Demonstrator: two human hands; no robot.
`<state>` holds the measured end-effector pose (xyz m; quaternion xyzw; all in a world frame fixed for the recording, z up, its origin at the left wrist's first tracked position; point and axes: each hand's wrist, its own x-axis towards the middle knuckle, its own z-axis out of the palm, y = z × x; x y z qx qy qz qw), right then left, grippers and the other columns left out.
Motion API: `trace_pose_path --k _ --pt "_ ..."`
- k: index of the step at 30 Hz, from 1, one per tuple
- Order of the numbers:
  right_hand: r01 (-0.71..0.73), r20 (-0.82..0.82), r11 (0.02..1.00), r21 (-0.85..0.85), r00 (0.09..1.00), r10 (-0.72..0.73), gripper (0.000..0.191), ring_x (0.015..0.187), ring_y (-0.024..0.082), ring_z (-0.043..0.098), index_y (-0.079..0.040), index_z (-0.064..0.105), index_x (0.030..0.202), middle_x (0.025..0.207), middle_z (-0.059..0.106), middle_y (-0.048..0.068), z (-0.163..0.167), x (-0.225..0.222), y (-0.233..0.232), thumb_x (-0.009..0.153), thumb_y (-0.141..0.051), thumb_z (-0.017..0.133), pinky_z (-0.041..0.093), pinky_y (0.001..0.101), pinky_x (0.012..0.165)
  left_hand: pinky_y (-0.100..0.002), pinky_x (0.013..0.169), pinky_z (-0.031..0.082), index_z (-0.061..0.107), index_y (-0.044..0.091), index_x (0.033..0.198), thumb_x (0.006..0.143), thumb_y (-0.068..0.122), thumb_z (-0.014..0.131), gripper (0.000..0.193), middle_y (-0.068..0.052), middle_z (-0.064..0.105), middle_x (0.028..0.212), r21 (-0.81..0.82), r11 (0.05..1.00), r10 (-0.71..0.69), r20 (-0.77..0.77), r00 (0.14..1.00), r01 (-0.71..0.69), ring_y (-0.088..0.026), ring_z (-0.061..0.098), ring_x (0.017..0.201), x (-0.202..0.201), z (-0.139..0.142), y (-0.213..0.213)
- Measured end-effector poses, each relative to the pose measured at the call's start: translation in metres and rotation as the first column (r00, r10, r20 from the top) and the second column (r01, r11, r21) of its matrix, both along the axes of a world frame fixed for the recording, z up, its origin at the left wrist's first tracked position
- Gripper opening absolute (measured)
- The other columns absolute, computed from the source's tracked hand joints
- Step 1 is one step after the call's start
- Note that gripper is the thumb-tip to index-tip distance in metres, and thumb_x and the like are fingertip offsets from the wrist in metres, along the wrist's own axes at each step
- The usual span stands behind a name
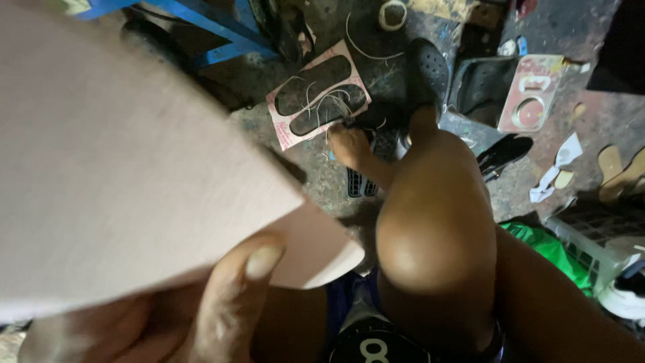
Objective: The person sits in a shoe repair workshop and cuts a pink insole board with scissors, trimming it to shape. They peel the printed backing layer off the insole, hold it against a shoe sole to compare, mark the edge with a pen, and continue trimming the edges with scissors.
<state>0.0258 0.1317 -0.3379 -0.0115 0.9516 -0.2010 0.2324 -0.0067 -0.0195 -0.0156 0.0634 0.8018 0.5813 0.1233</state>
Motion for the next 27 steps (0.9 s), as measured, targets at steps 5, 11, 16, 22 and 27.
trace_pose_path --k 5,11,16,22,27 --pt "0.261 0.090 0.965 0.022 0.961 -0.262 0.031 0.087 0.037 0.071 -0.008 0.072 0.092 0.092 0.073 0.017 -0.005 -0.017 0.001 0.088 -0.039 0.070 0.054 0.0510 0.076 -0.026 0.083 0.057 0.065 -0.004 0.111 0.101 0.014 0.078 0.024 -0.011 0.076 0.098 0.095 0.995 0.041 0.003 0.999 -0.041 -0.014 0.072 0.088 0.004 -0.013 -0.009" --pt "0.211 0.068 0.977 0.043 0.975 -0.214 0.029 0.092 0.035 0.071 -0.006 0.071 0.101 0.098 0.073 0.018 -0.008 -0.016 -0.005 0.091 -0.033 0.068 0.055 0.0498 0.080 -0.025 0.087 0.056 0.064 -0.005 0.115 0.104 0.012 0.077 0.024 -0.012 0.075 0.102 0.250 0.962 0.128 -0.046 0.991 -0.113 -0.015 0.071 0.091 -0.010 -0.017 -0.026" --pt "0.183 0.107 0.983 0.000 0.977 -0.182 0.027 0.093 0.035 0.071 -0.005 0.070 0.105 0.100 0.073 0.018 -0.009 -0.010 -0.005 0.092 -0.029 0.067 0.055 0.0488 0.081 -0.025 0.091 0.056 0.063 -0.006 0.119 0.106 0.010 0.077 0.024 -0.013 0.074 0.105 0.330 0.933 0.167 -0.036 0.985 -0.147 -0.016 0.071 0.093 -0.015 -0.014 -0.025" --pt "0.225 0.271 0.966 -0.126 0.945 -0.185 0.027 0.095 0.034 0.070 -0.004 0.068 0.111 0.104 0.073 0.017 0.010 0.037 0.012 0.094 -0.024 0.065 0.055 0.0477 0.083 -0.028 0.079 0.058 0.066 -0.005 0.112 0.098 0.007 0.077 0.021 -0.012 0.076 0.100 0.324 0.915 0.192 0.180 0.965 -0.242 -0.015 0.072 0.086 -0.012 -0.006 -0.009" --pt "0.387 0.422 0.898 -0.211 0.864 -0.274 0.027 0.097 0.033 0.070 -0.003 0.066 0.115 0.106 0.072 0.017 0.053 0.085 0.034 0.095 -0.020 0.064 0.055 0.0467 0.084 -0.025 0.073 0.054 0.069 -0.004 0.112 0.104 0.006 0.075 0.014 -0.008 0.074 0.093 0.506 0.862 -0.078 0.183 0.980 -0.026 -0.009 0.068 0.080 -0.009 -0.008 -0.001"
